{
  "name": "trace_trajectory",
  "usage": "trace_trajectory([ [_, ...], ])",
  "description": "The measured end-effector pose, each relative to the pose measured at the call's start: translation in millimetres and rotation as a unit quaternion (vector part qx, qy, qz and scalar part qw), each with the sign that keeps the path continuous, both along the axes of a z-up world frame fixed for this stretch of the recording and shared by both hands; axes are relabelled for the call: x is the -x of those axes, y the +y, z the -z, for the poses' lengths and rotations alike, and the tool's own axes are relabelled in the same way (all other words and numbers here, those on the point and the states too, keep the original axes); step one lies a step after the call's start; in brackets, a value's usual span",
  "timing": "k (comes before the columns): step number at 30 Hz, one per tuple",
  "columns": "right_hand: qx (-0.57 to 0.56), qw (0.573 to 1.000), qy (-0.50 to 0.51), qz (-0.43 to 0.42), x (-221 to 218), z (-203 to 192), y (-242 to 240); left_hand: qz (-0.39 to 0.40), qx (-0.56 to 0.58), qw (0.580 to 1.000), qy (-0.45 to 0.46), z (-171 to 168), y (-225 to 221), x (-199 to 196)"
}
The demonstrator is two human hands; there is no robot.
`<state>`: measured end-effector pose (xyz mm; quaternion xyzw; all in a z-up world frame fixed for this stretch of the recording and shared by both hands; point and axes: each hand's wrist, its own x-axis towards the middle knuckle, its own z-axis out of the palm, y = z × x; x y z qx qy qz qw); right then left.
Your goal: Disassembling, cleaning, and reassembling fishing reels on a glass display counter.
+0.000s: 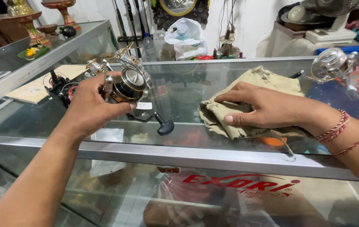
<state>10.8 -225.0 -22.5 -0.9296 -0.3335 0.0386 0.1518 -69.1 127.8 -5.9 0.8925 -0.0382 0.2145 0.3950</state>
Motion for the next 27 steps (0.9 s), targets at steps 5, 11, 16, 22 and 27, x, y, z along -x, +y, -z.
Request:
trace_trajectory([
  [5,0.036,0.997,0.033,-0.055,0,-2,-2,0.191,0.122,0.973,-0.036,-11,-13,-6],
  [11,0.023,0.994,0.001,-0.103,-3,-2,-7,0.341,0.108,0.911,-0.205,-4,-64,-74],
  [16,0.015,0.991,-0.010,-0.136,-2,-9,-14,0.239,0.011,0.906,-0.349,13,-101,-112],
  [22,-0.097,0.982,-0.072,-0.145,9,-18,-16,0.209,-0.153,0.828,-0.496,32,-107,-115],
  [27,-0.287,0.925,-0.198,-0.153,12,-9,-9,0.147,-0.242,0.774,-0.567,29,-117,-100],
])
